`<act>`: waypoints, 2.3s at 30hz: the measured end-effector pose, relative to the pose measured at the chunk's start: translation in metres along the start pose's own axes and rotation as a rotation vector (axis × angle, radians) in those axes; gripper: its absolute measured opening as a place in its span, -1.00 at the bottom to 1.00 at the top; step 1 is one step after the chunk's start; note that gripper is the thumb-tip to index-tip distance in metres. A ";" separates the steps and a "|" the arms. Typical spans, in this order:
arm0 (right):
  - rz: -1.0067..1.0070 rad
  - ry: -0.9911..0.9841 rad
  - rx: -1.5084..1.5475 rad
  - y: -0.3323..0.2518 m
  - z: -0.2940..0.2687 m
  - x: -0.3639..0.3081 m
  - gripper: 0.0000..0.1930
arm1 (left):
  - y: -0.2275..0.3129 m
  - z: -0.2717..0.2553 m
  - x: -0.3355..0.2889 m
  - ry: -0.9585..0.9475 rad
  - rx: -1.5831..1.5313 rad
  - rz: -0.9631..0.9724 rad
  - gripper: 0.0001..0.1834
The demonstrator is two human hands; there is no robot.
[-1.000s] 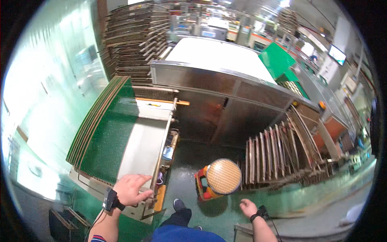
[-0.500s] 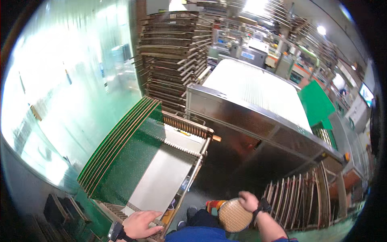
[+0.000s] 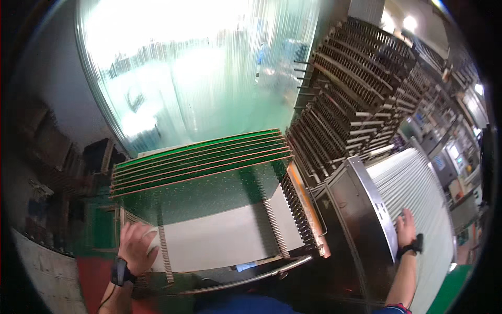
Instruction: Manually picking up large printed circuit boards (PCBs) and placing them into a vertical slotted drying or storage rack.
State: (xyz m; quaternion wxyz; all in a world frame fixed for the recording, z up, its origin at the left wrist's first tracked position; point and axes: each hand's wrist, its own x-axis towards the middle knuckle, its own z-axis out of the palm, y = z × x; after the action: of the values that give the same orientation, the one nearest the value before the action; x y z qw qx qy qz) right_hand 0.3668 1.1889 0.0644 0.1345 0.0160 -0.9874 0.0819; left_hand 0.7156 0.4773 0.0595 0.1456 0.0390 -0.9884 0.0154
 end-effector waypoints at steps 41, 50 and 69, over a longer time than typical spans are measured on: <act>-0.898 -1.209 -0.048 -0.036 0.270 -0.409 -0.48 | 0.256 0.294 -0.403 -0.569 -0.502 -0.770 -0.44; -0.708 -1.415 0.328 0.010 0.290 -0.425 -0.73 | 0.242 0.299 -0.393 -0.478 -0.607 -0.525 -0.66; -1.268 -0.199 0.322 -0.162 0.042 -0.301 -0.50 | 0.217 0.068 -0.192 -0.205 -0.495 0.319 -0.63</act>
State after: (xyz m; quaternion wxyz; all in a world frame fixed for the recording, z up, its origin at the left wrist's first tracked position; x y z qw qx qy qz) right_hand 0.6547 1.0247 -0.0308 0.0606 0.6217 -0.7697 0.1318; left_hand 0.8621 0.7044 -0.0656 0.0458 -0.1519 -0.9653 -0.2073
